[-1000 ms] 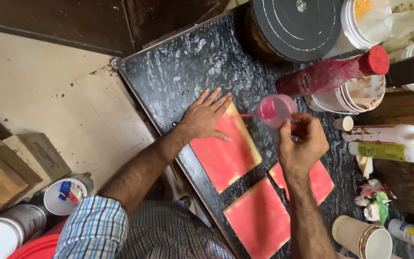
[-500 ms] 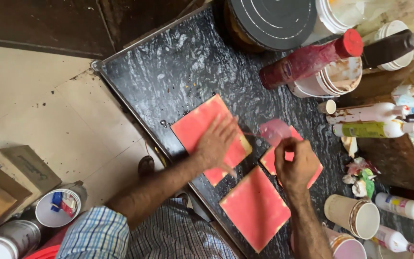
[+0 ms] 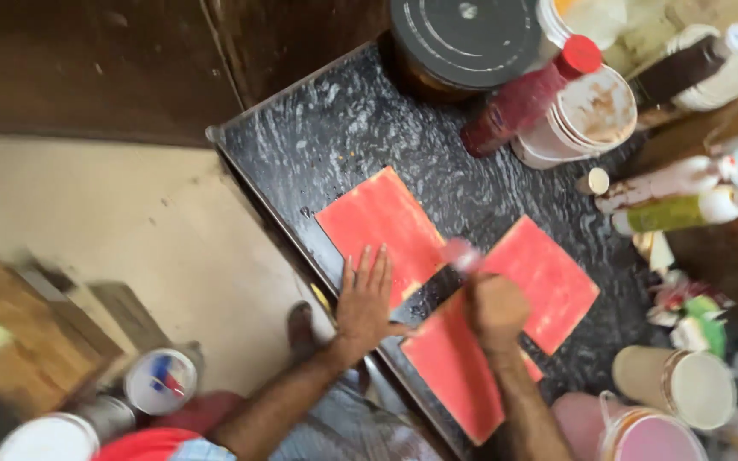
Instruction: Preparing yellow cake slices by measuring and applying a red syrup glaze.
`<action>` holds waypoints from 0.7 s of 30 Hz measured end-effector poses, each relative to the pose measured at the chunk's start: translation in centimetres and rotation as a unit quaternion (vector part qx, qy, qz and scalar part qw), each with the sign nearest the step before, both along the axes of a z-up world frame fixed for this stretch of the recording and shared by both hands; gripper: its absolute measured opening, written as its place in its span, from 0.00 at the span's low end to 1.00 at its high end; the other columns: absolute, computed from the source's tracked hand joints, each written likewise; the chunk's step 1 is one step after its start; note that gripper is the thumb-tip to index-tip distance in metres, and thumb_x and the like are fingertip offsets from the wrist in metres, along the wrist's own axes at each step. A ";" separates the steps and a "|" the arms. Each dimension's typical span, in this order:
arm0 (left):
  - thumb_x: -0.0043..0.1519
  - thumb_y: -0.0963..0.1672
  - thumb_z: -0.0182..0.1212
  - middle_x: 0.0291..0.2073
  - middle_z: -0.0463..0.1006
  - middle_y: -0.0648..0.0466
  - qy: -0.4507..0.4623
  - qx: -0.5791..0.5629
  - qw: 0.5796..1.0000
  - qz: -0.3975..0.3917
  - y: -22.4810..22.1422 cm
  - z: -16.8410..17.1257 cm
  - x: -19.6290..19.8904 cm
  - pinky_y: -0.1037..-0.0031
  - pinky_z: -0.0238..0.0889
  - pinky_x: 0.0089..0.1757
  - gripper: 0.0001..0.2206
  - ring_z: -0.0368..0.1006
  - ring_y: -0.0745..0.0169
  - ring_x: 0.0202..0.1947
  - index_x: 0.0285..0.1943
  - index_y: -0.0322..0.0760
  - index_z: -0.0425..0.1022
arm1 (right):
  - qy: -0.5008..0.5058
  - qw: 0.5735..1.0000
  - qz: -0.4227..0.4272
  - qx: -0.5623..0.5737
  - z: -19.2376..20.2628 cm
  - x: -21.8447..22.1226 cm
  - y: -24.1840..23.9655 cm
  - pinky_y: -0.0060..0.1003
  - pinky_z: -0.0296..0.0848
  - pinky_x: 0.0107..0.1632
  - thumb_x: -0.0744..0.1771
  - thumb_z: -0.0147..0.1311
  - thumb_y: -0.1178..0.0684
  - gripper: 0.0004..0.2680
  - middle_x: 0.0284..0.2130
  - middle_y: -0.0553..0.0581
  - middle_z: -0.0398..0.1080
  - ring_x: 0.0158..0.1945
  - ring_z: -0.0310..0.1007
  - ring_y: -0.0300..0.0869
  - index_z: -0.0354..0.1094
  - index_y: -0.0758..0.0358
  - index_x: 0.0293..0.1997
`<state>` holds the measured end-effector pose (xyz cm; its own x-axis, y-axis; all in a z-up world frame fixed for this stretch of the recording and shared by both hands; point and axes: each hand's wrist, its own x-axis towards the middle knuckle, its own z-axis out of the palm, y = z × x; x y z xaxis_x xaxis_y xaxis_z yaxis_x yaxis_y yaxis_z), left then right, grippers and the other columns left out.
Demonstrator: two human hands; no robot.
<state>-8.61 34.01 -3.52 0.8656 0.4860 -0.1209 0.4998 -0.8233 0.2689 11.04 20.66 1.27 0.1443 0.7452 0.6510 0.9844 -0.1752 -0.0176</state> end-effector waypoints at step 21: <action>0.56 0.39 0.52 0.67 0.63 0.43 0.016 -0.801 0.591 0.090 -29.0 9.1 14.9 0.51 0.78 0.42 0.38 0.75 0.36 0.55 0.76 0.53 0.40 | 0.403 0.649 -0.405 0.502 4.1 -8.2 -45.5 0.29 0.71 0.36 0.71 0.59 0.69 0.04 0.30 0.56 0.71 0.30 0.72 0.37 0.67 0.70 0.45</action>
<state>6.33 5.00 5.60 0.8023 -0.1908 -0.5656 0.5662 0.5432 0.6199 2.85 -24.79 5.34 0.8198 -0.5294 0.2186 0.1751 -0.1317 -0.9757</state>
